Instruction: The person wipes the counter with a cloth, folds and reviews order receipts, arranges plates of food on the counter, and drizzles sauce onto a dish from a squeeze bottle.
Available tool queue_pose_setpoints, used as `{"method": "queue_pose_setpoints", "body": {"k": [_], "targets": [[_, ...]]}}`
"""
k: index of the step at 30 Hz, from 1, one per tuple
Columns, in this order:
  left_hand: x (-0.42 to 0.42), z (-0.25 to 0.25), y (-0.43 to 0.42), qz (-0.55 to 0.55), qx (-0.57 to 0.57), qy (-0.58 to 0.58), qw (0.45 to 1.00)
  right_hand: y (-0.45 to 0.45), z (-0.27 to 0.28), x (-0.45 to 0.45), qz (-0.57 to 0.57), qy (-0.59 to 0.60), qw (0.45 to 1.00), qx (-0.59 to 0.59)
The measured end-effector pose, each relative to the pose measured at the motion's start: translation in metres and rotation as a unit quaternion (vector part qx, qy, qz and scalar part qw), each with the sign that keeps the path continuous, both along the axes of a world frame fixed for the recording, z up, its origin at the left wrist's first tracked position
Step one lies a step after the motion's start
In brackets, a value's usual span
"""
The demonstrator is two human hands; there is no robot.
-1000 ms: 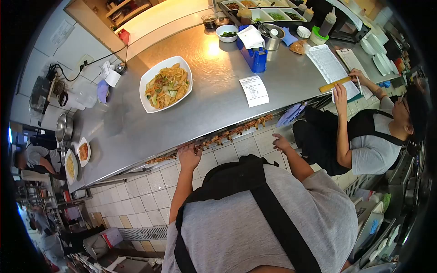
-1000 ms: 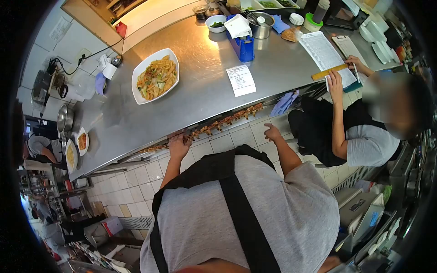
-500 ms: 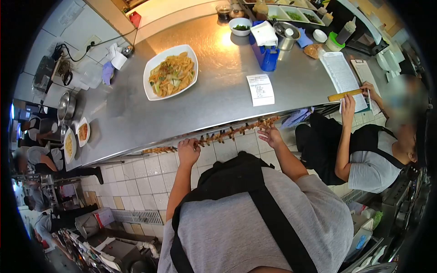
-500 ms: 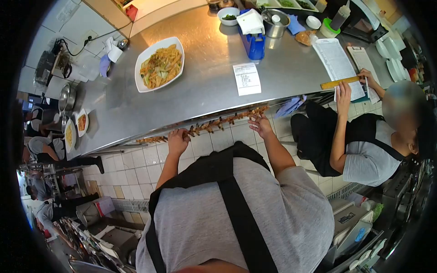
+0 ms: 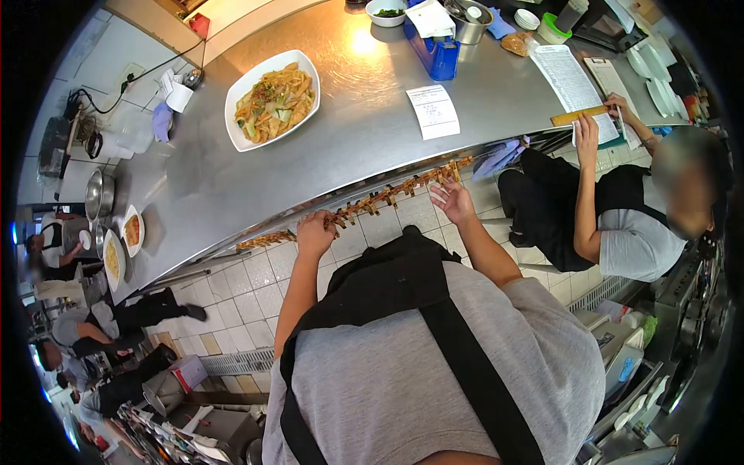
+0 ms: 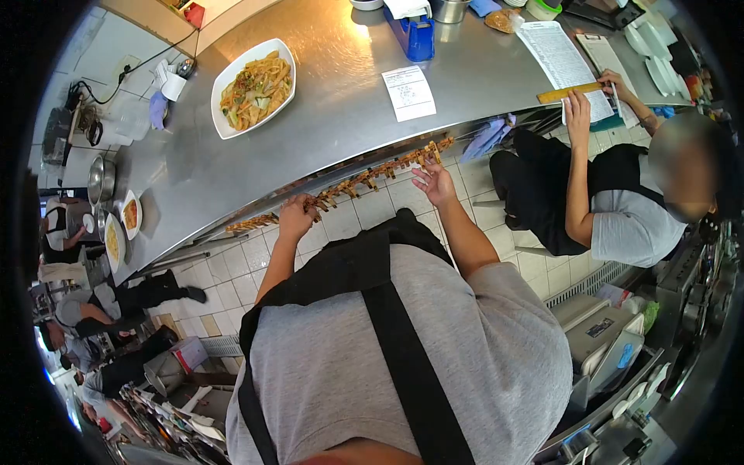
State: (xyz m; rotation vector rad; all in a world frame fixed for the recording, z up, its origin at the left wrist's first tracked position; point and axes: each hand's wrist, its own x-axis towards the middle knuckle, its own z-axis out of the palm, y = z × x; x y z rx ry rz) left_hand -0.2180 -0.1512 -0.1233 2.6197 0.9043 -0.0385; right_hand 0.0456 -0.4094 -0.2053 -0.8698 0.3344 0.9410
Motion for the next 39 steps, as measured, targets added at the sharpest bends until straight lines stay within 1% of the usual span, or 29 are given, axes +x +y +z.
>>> {"method": "queue_pose_setpoints", "body": {"k": [5, 9, 17, 20, 23, 26, 32, 35, 38, 39], "targets": [[0.001, 0.005, 0.004, -0.013, -0.028, 0.015, 0.999, -0.011, 0.004, -0.011, -0.024, -0.011, 0.999, -0.022], [0.0, 0.004, 0.003, -0.016, -0.027, 0.011, 0.999, -0.017, 0.015, -0.016, -0.014, -0.044, 0.998, -0.048], [-0.002, 0.006, 0.005, -0.015, -0.039, 0.007, 0.999, -0.022, 0.004, -0.005, 0.008, -0.064, 0.994, -0.093], [-0.001, 0.006, 0.006, -0.021, -0.042, 0.005, 0.999, -0.021, 0.002, -0.001, -0.02, -0.03, 0.997, -0.063], [-0.002, 0.006, 0.006, -0.03, -0.036, 0.005, 0.999, -0.015, 0.006, 0.003, -0.018, -0.06, 0.993, -0.102], [-0.001, 0.007, 0.007, -0.037, -0.043, 0.01, 0.998, -0.006, 0.014, 0.011, -0.05, -0.059, 0.992, -0.105], [-0.001, 0.002, 0.011, -0.043, -0.033, 0.007, 0.999, -0.01, -0.001, 0.022, -0.089, -0.023, 0.996, 0.002], [0.002, 0.005, 0.01, -0.036, -0.036, 0.017, 0.999, -0.021, -0.003, 0.014, -0.106, -0.017, 0.994, 0.008], [0.002, 0.001, 0.01, -0.034, -0.028, 0.024, 0.999, -0.031, -0.005, 0.008, -0.111, -0.023, 0.993, -0.04], [0.003, -0.001, 0.01, -0.036, -0.021, 0.024, 0.999, -0.035, -0.007, 0.006, -0.103, -0.019, 0.994, -0.037]]}}
